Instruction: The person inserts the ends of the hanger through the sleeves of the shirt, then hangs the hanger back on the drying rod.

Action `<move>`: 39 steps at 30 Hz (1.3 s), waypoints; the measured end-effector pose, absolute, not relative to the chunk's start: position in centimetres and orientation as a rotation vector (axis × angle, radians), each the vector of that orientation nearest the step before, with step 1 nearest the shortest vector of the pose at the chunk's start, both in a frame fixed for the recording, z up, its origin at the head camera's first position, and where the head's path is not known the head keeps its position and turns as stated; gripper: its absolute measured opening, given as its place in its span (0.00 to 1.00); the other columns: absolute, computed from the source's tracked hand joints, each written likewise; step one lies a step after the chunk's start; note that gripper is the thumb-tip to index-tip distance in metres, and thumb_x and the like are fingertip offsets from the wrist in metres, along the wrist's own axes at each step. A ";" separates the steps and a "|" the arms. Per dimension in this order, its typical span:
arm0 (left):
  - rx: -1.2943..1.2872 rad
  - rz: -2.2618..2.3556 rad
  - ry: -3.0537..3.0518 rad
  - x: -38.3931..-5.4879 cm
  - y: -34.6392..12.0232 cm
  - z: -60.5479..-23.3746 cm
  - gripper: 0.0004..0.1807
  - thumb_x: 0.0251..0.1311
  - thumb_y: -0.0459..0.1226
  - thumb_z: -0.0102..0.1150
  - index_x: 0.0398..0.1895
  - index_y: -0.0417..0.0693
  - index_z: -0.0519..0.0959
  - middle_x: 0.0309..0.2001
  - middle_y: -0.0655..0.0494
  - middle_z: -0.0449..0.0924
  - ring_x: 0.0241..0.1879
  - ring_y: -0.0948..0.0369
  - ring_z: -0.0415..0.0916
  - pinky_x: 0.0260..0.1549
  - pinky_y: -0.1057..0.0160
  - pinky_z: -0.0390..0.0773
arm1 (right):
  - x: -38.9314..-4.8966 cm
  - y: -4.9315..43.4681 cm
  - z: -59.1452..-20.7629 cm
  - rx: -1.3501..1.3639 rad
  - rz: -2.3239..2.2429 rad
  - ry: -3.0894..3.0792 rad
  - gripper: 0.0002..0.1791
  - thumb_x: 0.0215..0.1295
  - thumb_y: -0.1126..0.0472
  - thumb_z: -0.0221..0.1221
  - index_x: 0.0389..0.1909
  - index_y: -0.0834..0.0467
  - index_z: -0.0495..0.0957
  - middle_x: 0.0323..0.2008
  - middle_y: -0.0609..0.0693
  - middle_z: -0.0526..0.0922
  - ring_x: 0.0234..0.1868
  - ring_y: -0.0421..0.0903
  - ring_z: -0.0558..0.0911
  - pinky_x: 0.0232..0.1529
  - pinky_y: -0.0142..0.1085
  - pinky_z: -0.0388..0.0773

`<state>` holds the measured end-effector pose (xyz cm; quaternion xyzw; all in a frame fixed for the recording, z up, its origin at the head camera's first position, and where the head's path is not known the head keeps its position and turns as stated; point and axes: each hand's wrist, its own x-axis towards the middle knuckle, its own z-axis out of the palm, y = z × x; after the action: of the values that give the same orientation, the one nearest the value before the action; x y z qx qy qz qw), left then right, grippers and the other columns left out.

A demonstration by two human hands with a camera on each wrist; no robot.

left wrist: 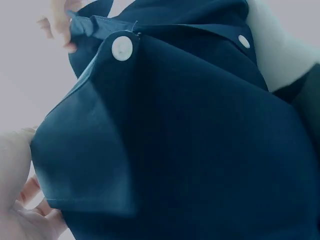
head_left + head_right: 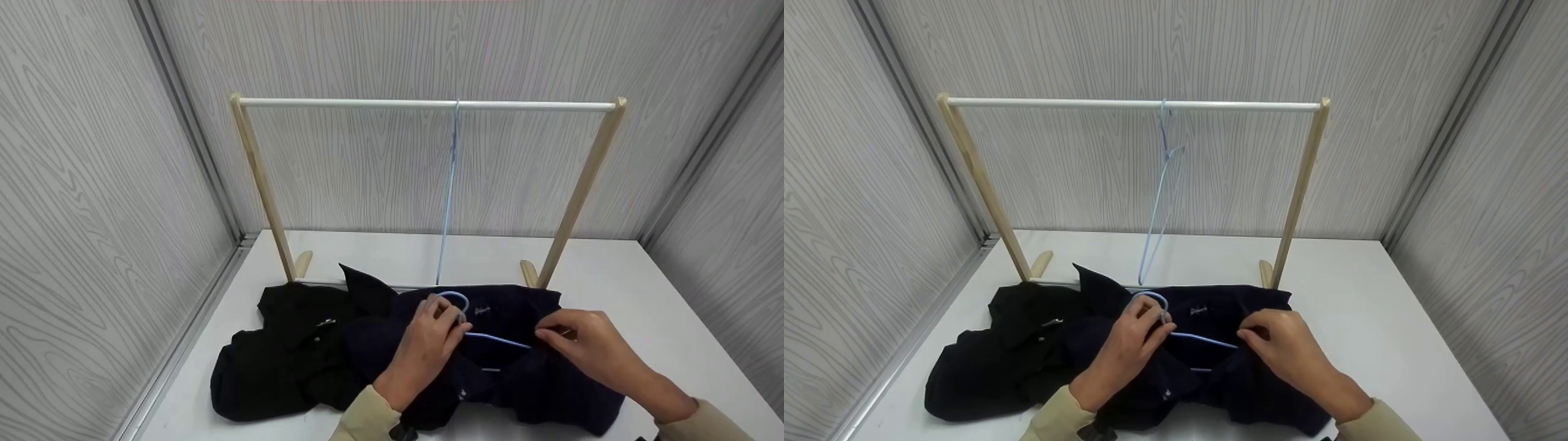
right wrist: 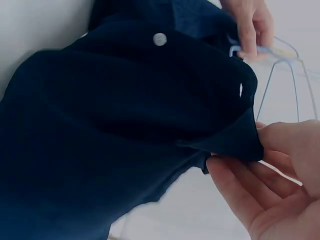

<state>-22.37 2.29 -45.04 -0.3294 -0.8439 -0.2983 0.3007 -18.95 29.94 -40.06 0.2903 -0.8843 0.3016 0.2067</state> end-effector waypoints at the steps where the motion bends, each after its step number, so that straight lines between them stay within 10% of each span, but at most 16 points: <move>1: -0.881 -0.808 -2.233 -22.3 2.4 -45.1 0.12 0.73 0.47 0.50 0.36 0.53 0.78 0.38 0.58 0.72 0.37 0.62 0.68 0.40 0.66 0.73 | -19.0 29.5 -40.1 0.823 0.848 -2.457 0.10 0.56 0.71 0.68 0.32 0.51 0.85 0.29 0.42 0.86 0.29 0.29 0.81 0.31 0.19 0.76; 39: -1.086 -0.915 -2.108 -21.6 3.9 -44.9 0.10 0.70 0.42 0.55 0.46 0.49 0.82 0.52 0.53 0.73 0.51 0.61 0.73 0.53 0.70 0.75 | -19.3 24.2 -40.4 0.796 0.752 -2.693 0.09 0.56 0.67 0.66 0.27 0.47 0.82 0.32 0.41 0.71 0.32 0.34 0.70 0.32 0.29 0.72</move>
<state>-21.63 3.95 -44.95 -0.4084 -0.7922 -0.3441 0.2954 -19.28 24.18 -40.44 0.2718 -0.9200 0.2569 0.1169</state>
